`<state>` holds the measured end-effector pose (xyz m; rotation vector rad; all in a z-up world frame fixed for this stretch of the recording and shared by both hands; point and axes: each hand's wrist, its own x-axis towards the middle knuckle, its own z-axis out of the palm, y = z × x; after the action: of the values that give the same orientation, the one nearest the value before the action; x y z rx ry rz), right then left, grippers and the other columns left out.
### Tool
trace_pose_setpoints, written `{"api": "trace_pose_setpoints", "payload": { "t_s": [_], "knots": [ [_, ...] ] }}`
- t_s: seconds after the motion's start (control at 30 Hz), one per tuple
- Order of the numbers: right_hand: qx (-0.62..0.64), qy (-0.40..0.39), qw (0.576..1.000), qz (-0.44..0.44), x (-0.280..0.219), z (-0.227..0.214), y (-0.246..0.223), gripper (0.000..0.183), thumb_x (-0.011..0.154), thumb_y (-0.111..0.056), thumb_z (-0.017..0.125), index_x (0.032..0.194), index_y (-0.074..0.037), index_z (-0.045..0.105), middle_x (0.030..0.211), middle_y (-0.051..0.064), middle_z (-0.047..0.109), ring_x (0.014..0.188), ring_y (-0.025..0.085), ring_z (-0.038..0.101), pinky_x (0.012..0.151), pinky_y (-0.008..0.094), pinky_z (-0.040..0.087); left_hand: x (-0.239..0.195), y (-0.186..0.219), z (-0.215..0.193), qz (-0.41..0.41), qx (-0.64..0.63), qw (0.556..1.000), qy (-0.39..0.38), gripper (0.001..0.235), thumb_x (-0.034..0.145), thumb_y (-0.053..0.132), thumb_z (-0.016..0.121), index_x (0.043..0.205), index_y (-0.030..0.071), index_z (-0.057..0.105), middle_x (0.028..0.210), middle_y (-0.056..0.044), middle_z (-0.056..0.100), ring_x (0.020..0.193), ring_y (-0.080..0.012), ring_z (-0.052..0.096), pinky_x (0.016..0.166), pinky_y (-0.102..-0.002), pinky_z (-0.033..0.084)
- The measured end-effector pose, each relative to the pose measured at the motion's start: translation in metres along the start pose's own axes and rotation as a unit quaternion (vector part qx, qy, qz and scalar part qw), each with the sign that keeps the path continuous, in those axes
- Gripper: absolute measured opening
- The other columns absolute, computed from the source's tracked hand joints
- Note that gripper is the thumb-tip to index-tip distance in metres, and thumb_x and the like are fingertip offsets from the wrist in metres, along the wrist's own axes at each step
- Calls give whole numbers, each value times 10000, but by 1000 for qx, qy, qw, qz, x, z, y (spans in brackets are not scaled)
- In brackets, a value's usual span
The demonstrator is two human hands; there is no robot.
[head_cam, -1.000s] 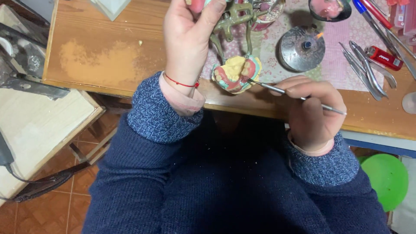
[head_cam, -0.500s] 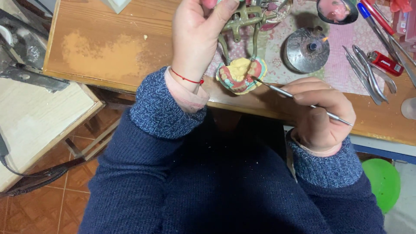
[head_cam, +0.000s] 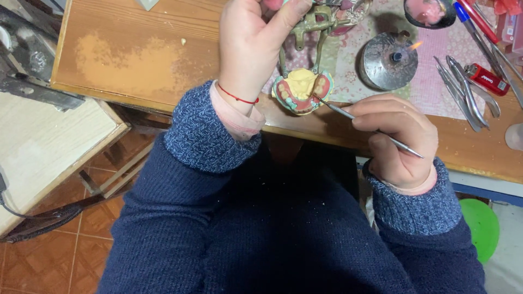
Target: The person works on a dental model, using a metal tool to adjust a yellow material on the gums. They then open a package of artificial teeth, select one, and use a rotary tool to grind it. Finally, they place the tooth into the model and use a heated tool to apply pink material to the gums.
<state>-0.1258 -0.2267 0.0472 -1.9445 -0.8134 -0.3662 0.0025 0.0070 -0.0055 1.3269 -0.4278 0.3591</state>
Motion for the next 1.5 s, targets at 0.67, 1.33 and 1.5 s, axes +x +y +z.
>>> {"api": "trace_pose_setpoints", "payload": {
  "t_s": [0.67,1.33,1.5],
  "knots": [
    [-55,-56,997,-15,-9,-7,3,212,1012,-183,608,1091,-4,689,1136,153,702,1014,317,708,916,392,569,0,8,1,42,80,996,-2,145,1025,102,798,993,10,690,821,-4,676,745,-68,622,676,-249,511],
    [-54,-20,998,-13,-19,-10,5,176,977,-104,584,1085,-4,681,1128,168,700,1005,322,703,925,393,566,-4,-13,0,12,-19,1000,-7,153,1052,22,767,1162,8,662,999,-44,750,879,-84,712,783,-246,587],
    [-30,-2,1000,-10,-20,-11,3,170,996,-119,580,1080,-7,677,1128,162,702,1001,315,704,928,386,562,-4,-8,1,-6,-94,995,-24,212,1088,-12,732,1263,9,614,1079,-63,741,958,-99,716,866,-243,590]
  ]
}}
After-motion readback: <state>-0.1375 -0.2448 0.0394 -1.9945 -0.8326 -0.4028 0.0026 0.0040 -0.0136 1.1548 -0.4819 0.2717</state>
